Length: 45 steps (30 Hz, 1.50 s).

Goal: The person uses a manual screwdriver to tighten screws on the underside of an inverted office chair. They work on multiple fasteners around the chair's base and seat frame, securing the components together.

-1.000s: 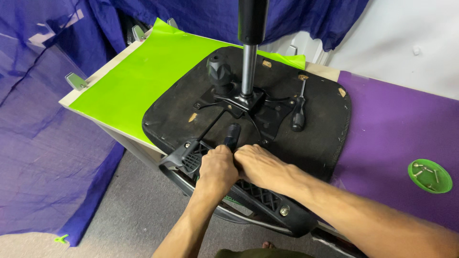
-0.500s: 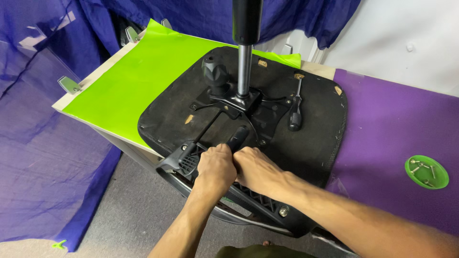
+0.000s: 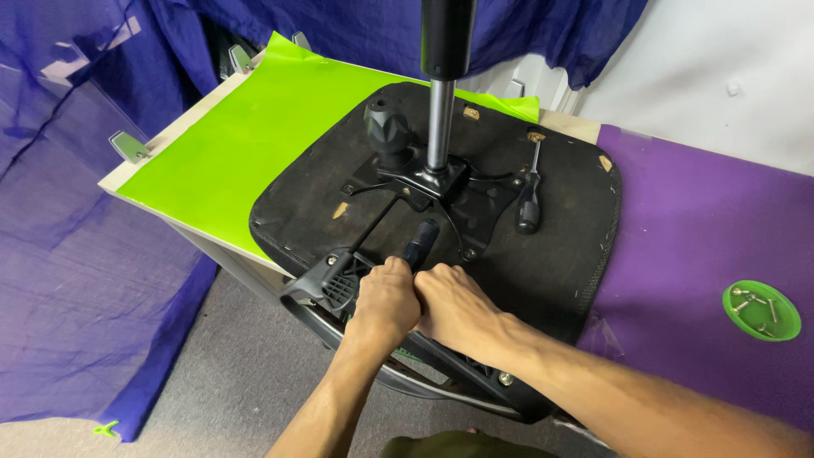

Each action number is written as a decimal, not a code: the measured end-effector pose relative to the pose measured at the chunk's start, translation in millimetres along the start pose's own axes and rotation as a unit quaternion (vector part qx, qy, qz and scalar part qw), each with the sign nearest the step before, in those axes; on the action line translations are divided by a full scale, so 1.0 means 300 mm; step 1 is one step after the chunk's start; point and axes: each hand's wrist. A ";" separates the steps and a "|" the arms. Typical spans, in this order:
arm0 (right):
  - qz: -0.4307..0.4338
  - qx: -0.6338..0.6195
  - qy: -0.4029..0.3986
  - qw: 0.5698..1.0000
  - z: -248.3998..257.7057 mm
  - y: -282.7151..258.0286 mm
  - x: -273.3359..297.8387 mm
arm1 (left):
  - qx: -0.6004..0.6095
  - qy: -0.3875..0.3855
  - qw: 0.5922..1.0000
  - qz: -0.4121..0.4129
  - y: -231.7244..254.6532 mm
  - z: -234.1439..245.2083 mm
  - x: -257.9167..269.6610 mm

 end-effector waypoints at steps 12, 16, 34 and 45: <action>0.048 -0.012 -0.087 0.995 0.074 -0.020 0.012 | 0.011 -0.007 0.999 0.046 0.037 0.053 0.050; 0.137 -0.025 -0.063 0.988 0.071 -0.006 0.031 | -0.011 -0.027 0.999 0.034 0.011 0.034 0.040; 0.068 -0.056 0.031 0.996 0.178 -0.045 0.049 | 0.199 -0.039 0.979 0.026 0.058 0.164 0.034; -0.074 -0.167 0.136 0.974 0.180 -0.056 0.139 | 0.380 -0.083 0.919 -0.058 0.105 0.156 0.002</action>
Point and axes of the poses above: each hand's wrist, its own x-axis away from the middle knuckle, its own z-axis out of the back of the hand, y = z × x, and after that the axes turned 10 degrees about -y, right-handed
